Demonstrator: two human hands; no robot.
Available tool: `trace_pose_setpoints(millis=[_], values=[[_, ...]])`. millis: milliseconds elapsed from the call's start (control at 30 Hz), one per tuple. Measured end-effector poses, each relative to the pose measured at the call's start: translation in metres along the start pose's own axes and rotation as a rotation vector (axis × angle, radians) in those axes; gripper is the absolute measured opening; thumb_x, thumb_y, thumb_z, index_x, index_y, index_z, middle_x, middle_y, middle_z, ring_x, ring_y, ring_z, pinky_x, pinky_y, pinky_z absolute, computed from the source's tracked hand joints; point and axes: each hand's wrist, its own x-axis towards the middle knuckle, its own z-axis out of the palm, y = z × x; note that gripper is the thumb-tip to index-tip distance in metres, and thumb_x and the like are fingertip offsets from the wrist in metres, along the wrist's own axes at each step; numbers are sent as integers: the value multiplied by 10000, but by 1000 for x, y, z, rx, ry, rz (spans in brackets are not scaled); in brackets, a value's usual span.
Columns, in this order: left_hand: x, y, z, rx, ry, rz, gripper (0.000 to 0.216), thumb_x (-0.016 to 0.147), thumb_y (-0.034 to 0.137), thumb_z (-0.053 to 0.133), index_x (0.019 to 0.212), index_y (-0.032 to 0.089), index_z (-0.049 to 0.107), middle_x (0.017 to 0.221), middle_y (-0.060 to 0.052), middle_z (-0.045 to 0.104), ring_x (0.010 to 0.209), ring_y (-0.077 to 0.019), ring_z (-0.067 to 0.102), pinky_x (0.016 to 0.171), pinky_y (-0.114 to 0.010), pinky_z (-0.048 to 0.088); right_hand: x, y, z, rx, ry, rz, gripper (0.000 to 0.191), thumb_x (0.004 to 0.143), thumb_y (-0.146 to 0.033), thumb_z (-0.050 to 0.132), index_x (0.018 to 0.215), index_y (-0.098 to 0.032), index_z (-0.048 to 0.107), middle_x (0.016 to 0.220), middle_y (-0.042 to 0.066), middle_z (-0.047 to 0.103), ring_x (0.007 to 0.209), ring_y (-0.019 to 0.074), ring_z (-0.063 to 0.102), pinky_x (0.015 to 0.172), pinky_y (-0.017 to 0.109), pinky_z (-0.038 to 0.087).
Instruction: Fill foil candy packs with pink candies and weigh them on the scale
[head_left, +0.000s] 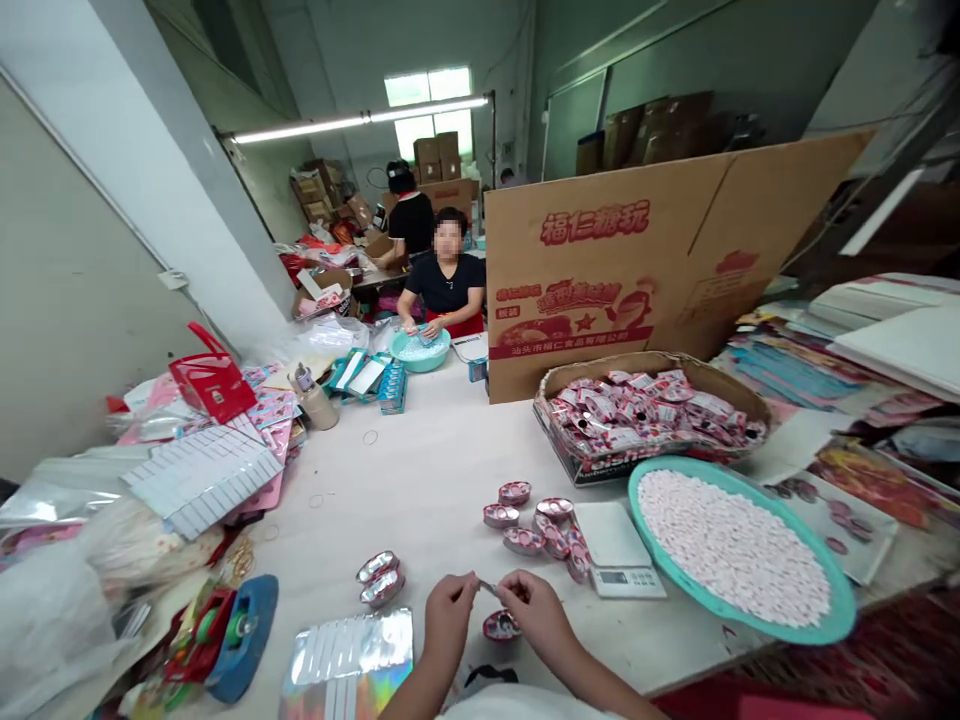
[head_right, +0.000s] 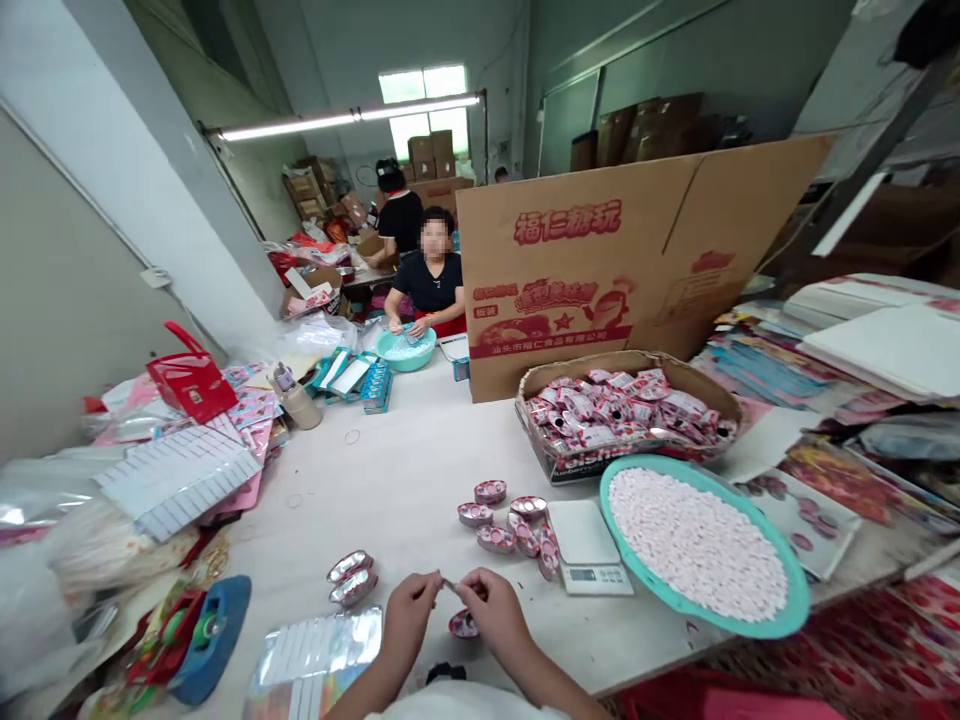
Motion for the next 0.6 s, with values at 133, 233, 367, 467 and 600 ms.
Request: trace_pose_setpoints(millis=[133, 233, 367, 467, 600], values=[[52, 23, -51, 63, 144, -63, 788, 831, 586, 483, 1408, 51, 462, 784, -60, 663, 646, -190, 605, 678, -308, 475, 26, -17, -7, 33, 25, -42, 251, 705, -435, 610, 662, -189, 629, 611, 12, 605, 618, 178, 544, 614, 292, 412], [103, 55, -103, 108, 238, -35, 693, 918, 471, 411, 1507, 122, 301, 817, -46, 660, 697, -181, 613, 724, -291, 454, 42, -23, -15, 67, -4, -44, 251, 682, -438, 631, 647, -189, 642, 624, 22, 627, 638, 185, 557, 626, 294, 412], [156, 102, -150, 104, 272, -43, 575, 928, 443, 420, 1442, 184, 439, 682, -10, 618, 551, -162, 569, 689, -296, 446, 48, -20, -17, 102, -37, -30, 236, 637, -419, 649, 644, -183, 666, 621, 35, 649, 630, 192, 572, 616, 296, 419], [169, 118, -155, 52, 343, -81, 646, 956, 432, 315, 1529, 146, 232, 742, -23, 616, 549, -149, 573, 675, -296, 458, 43, -10, -11, 122, -15, -20, 246, 628, -415, 636, 656, -174, 669, 606, 36, 635, 600, 184, 551, 590, 296, 408], [129, 87, -103, -28, 296, -94, 697, 946, 521, 267, 1531, 150, 193, 892, -67, 639, 725, -157, 625, 707, -284, 485, 32, 6, -6, 120, -12, 6, 259, 656, -426, 612, 680, -172, 662, 613, 29, 627, 585, 169, 533, 565, 284, 391]])
